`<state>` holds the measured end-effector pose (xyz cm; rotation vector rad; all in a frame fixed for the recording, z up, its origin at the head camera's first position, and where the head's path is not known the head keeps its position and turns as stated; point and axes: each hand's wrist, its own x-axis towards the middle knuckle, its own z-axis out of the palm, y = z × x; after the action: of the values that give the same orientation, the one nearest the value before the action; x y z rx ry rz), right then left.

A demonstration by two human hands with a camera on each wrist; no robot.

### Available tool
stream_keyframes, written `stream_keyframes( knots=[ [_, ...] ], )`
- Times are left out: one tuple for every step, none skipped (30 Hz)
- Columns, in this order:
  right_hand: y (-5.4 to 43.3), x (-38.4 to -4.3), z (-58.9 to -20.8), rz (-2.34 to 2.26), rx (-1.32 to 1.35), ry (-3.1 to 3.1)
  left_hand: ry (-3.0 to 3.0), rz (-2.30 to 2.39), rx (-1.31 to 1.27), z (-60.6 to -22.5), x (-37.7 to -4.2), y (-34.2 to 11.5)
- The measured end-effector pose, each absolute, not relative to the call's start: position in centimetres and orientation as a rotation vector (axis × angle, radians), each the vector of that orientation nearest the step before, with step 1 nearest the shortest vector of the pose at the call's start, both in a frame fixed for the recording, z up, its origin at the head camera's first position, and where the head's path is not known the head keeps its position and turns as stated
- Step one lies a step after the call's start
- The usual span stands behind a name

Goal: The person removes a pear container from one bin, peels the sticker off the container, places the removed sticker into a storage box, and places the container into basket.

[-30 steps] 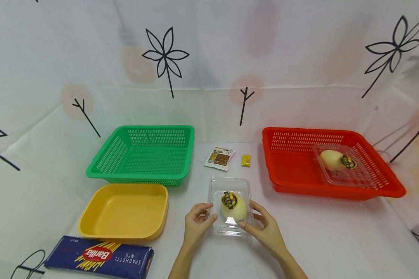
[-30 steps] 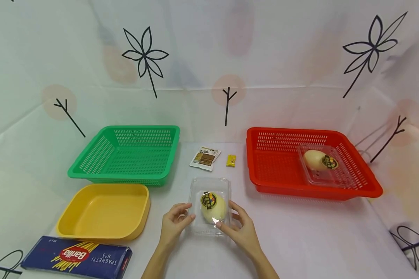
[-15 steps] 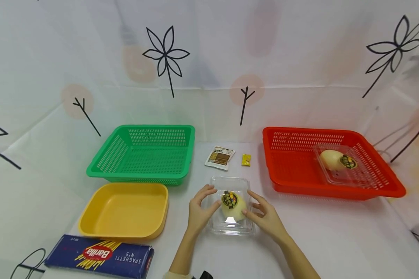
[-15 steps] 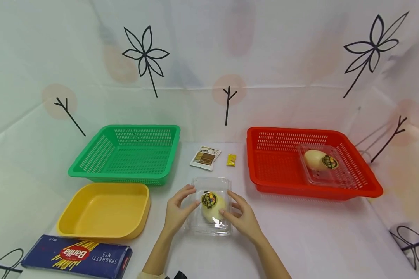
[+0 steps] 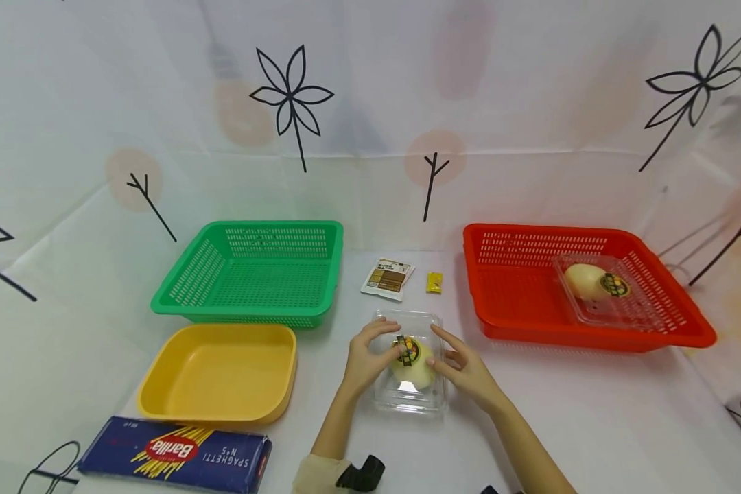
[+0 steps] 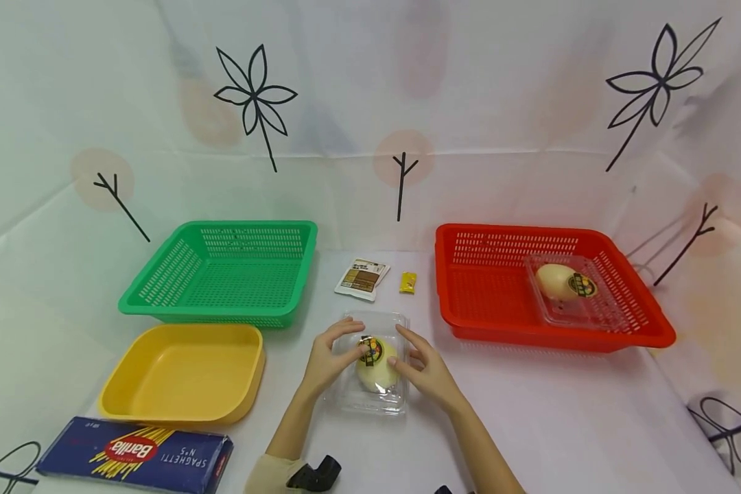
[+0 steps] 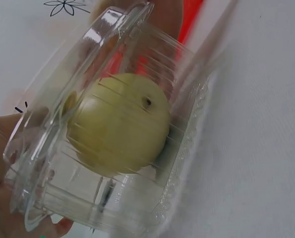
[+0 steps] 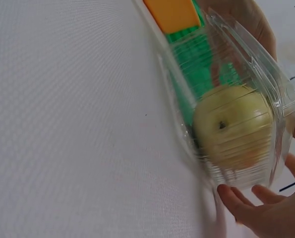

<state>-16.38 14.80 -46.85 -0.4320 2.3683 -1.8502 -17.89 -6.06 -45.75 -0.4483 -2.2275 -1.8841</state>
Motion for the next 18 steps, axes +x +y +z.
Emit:
stream_keyframes(
  knots=[
    [14.8, -16.4, -46.9, -1.849, -0.436, 2.366, -2.243, -1.874, -0.465, -45.9, -18.0, -6.1],
    [14.9, -16.4, -46.9, -1.847, -0.444, 2.363, -2.261, -1.864, -0.481, -46.0, -18.1, -6.2],
    [14.9, -16.4, -47.0, -1.847, -0.449, 2.363, -2.276, -1.852, -0.495, -46.1, -18.2, -6.2],
    [14.9, -16.5, -47.0, -1.844, -0.455, 2.362, -2.284, -1.841, -0.511, -46.1, -18.3, -6.3],
    [14.9, -16.5, -47.0, -1.847, -0.462, 2.356, -2.295, -1.831, -0.523, -46.1, -18.3, -6.3],
    [15.0, -16.5, -47.1, -1.847, -0.464, 2.348, -2.306, -1.82, -0.531, -46.1, -18.4, -6.3],
    [15.0, -16.5, -47.2, -1.846, -0.468, 2.343, -2.314, -1.809, -0.536, -46.2, -18.3, -6.4],
    [15.0, -16.6, -47.3, -1.843, -0.47, 2.337, -2.323, -1.788, -0.546, -46.2, -18.3, -6.3],
    [15.0, -16.6, -47.4, -1.839, -0.47, 2.336, -2.332, -1.769, -0.549, -46.2, -18.2, -6.3],
    [15.1, -16.6, -47.4, -1.833, -0.474, 2.335, -2.337, -1.75, -0.555, -46.2, -18.1, -6.3],
    [15.1, -16.7, -47.5, -1.827, -0.476, 2.336, -2.345, -1.735, -0.556, -46.3, -18.0, -6.2],
    [15.1, -16.7, -47.6, -1.821, -0.474, 2.34, -2.349, -1.721, -0.561, -46.3, -18.0, -6.1],
    [15.2, -16.7, -47.7, -1.818, -0.471, 2.345, -2.348, -1.708, -0.567, -46.3, -17.9, -6.1],
    [15.2, -16.7, -47.7, -1.817, -0.469, 2.351, -2.35, -1.69, -0.572, -46.3, -17.8, -6.1],
    [15.2, -16.7, -47.8, -1.815, -0.469, 2.356, -2.349, -1.684, -0.573, -46.3, -17.8, -6.0],
    [15.3, -16.7, -47.8, -1.82, -0.467, 2.352, -2.348, -1.674, -0.574, -46.2, -17.8, -6.0],
    [15.3, -16.7, -47.9, -1.829, -0.465, 2.345, -2.35, -1.663, -0.573, -46.2, -17.8, -6.0],
    [15.3, -16.7, -47.9, -1.839, -0.461, 2.338, -2.354, -1.649, -0.574, -46.2, -17.8, -6.0]
  ],
)
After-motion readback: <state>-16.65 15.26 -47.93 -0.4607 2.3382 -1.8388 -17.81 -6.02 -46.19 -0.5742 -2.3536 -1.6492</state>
